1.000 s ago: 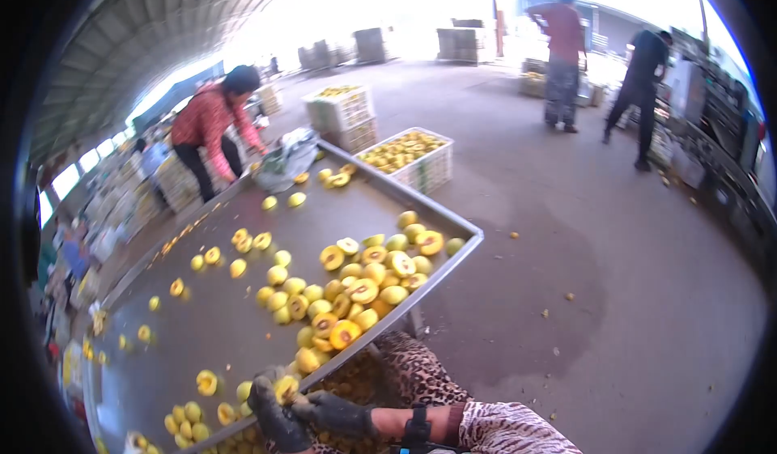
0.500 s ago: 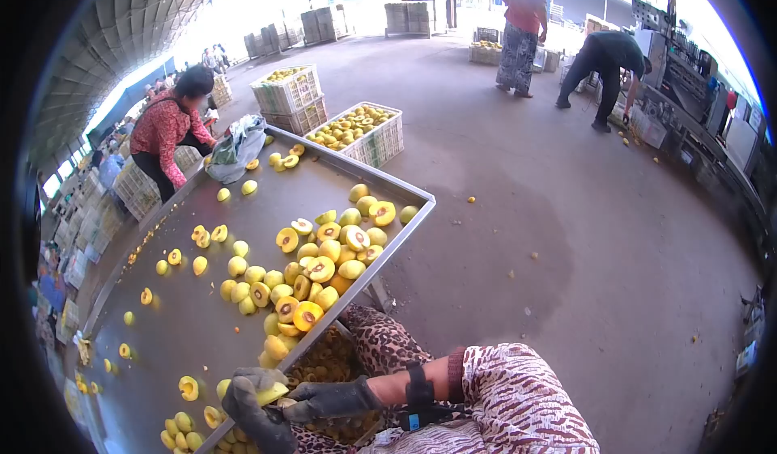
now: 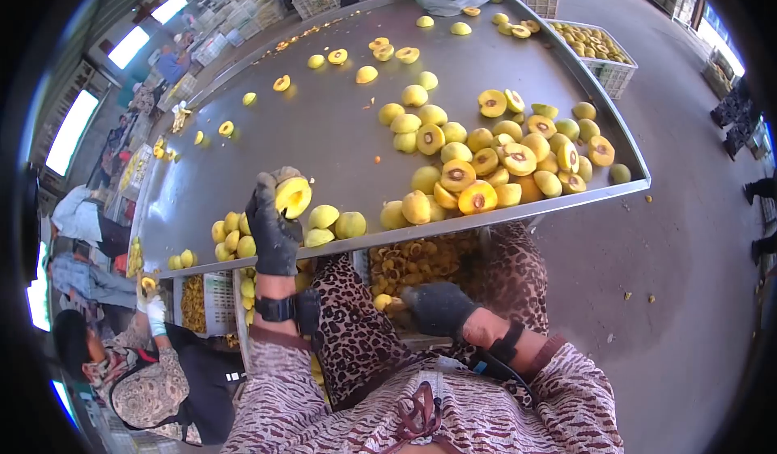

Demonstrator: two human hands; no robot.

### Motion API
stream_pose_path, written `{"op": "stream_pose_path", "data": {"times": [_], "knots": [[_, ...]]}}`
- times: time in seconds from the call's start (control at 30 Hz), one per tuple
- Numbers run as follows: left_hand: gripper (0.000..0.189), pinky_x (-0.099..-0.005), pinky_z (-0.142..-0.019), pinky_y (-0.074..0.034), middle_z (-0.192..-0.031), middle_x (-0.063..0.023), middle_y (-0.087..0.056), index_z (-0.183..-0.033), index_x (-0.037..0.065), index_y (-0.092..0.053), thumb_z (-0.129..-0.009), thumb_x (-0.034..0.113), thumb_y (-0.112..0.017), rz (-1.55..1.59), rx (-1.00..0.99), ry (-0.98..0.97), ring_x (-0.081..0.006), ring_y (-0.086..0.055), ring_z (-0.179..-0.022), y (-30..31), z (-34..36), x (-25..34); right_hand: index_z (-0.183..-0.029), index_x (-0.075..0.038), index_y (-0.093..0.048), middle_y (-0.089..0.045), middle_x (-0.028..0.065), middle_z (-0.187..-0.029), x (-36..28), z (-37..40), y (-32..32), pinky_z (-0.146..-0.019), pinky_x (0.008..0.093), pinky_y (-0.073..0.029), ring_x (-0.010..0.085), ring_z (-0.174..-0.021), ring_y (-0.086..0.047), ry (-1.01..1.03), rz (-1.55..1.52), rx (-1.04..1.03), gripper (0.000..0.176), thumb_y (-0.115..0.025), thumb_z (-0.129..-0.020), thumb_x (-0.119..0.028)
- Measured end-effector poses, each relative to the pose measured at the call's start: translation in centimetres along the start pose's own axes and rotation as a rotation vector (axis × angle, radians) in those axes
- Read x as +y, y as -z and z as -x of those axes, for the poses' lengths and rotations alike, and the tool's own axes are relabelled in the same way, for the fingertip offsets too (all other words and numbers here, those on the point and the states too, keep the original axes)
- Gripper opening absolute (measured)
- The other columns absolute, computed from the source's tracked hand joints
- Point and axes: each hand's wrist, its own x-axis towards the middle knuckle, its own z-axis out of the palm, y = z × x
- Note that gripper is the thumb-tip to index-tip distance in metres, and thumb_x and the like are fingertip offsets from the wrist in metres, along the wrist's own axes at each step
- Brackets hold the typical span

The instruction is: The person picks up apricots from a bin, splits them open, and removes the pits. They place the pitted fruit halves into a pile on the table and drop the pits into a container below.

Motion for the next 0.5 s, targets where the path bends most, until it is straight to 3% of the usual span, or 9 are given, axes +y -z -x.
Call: {"op": "stream_pose_path", "data": {"times": [0.07, 0.13, 0.2, 0.23, 0.33, 0.37, 0.43, 0.47, 0.5], "knots": [[0.023, -0.0336, -0.087, -0.052, -0.1, -0.0113, -0.07, -0.101, 0.002, -0.068, -0.094, 0.021, -0.058, -0.63, -0.187, -0.241, -0.0219, -0.067, -0.092, 2.7, -4.1, -3.4, -0.089, -0.007, -0.062, -0.064, 0.0187, -0.07, 2.5, 0.4, -2.2, -0.062, 0.0494, -0.052, 0.0407, -0.067, -0.064, -0.185, 0.149, -0.115, 0.031, -0.061, -0.087, -0.038], [0.021, -0.0363, -0.095, -0.048, -0.108, -0.0134, -0.069, -0.103, 0.003, -0.068, -0.092, 0.017, -0.057, -1.104, -0.576, -0.387, -0.0281, -0.065, -0.101, 7.0, -7.5, -9.4, -0.089, -0.007, -0.063, -0.065, 0.019, -0.071, 4.0, 0.7, -3.4, -0.062, 0.0496, -0.052, 0.0408, -0.068, -0.064, -0.206, 0.106, -0.102, 0.031, -0.062, -0.087, -0.038], [0.023, -0.039, -0.098, -0.045, -0.119, -0.0152, -0.064, -0.106, 0.006, -0.068, -0.09, 0.019, -0.057, -1.332, -0.767, -0.193, -0.0323, -0.06, -0.108, 7.8, -6.7, -10.6, -0.089, -0.008, -0.063, -0.065, 0.0193, -0.071, 4.8, 1.2, -3.1, -0.063, 0.0499, -0.052, 0.041, -0.068, -0.065, -0.232, 0.071, -0.085, 0.031, -0.062, -0.086, -0.039], [0.032, -0.0392, -0.098, -0.046, -0.122, -0.0158, -0.063, -0.115, 0.004, -0.065, -0.089, 0.021, -0.061, -1.455, -0.931, -0.154, -0.0312, -0.06, -0.112, 7.7, -7.7, -10.0, -0.09, -0.007, -0.061, -0.064, 0.0199, -0.068, 4.6, 1.5, -2.6, -0.059, 0.0494, -0.051, 0.0409, -0.065, -0.064, -0.215, 0.034, -0.072, 0.03, -0.063, -0.086, -0.037], [0.036, -0.0398, -0.101, -0.044, -0.125, -0.0159, -0.062, -0.118, 0.006, -0.064, -0.086, 0.023, -0.065, -1.547, -0.922, 0.009, -0.0318, -0.058, -0.115, 0.8, -8.9, -6.4, -0.09, -0.007, -0.062, -0.066, 0.0215, -0.076, 4.2, 1.5, -1.5, -0.064, 0.0496, -0.051, 0.0418, -0.072, -0.065, -0.265, -0.077, -0.099, 0.033, -0.062, -0.086, -0.039], [0.042, -0.0401, -0.103, -0.043, -0.127, -0.0167, -0.06, -0.123, 0.007, -0.061, -0.083, 0.02, -0.067, -1.497, -0.812, -0.243, -0.0325, -0.056, -0.119, -0.2, -9.9, -8.1, -0.089, -0.006, -0.062, -0.066, 0.0208, -0.074, 4.4, 1.1, -1.4, -0.064, 0.0488, -0.051, 0.0418, -0.071, -0.065, -0.222, -0.246, -0.02, 0.031, -0.062, -0.087, -0.037], [0.046, -0.0408, -0.107, -0.04, -0.137, -0.0163, -0.052, -0.126, 0.007, -0.058, -0.081, 0.014, -0.067, -1.328, -0.683, -0.408, -0.033, -0.049, -0.127, -4.3, -12.0, -10.8, -0.093, -0.006, -0.062, -0.067, 0.0178, -0.076, 3.1, 0.0, 0.8, -0.063, 0.0451, -0.052, 0.0399, -0.071, -0.065, -0.213, -0.739, 0.023, 0.025, -0.063, -0.089, -0.03], [0.047, -0.0408, -0.108, -0.038, -0.141, -0.0153, -0.048, -0.127, 0.008, -0.058, -0.081, 0.012, -0.066, -1.325, -0.717, -0.576, -0.0328, -0.044, -0.13, -6.4, -13.1, -12.1, -0.093, -0.006, -0.062, -0.067, 0.0178, -0.076, 3.5, -0.3, 0.8, -0.063, 0.0451, -0.052, 0.0399, -0.071, -0.065, -0.21, -0.713, 0.023, 0.025, -0.063, -0.089, -0.03], [0.048, -0.0409, -0.109, -0.037, -0.145, -0.0142, -0.043, -0.128, 0.01, -0.058, -0.081, 0.009, -0.065, -1.314, -0.741, -0.753, -0.0327, -0.04, -0.134, -8.2, -14.4, -13.5, -0.098, -0.006, -0.061, -0.068, 0.0169, -0.08, 3.8, 0.2, 0.3, -0.063, 0.0436, -0.052, 0.0388, -0.073, -0.066, -0.291, -0.306, -0.173, 0.023, -0.063, -0.089, -0.027]]}}
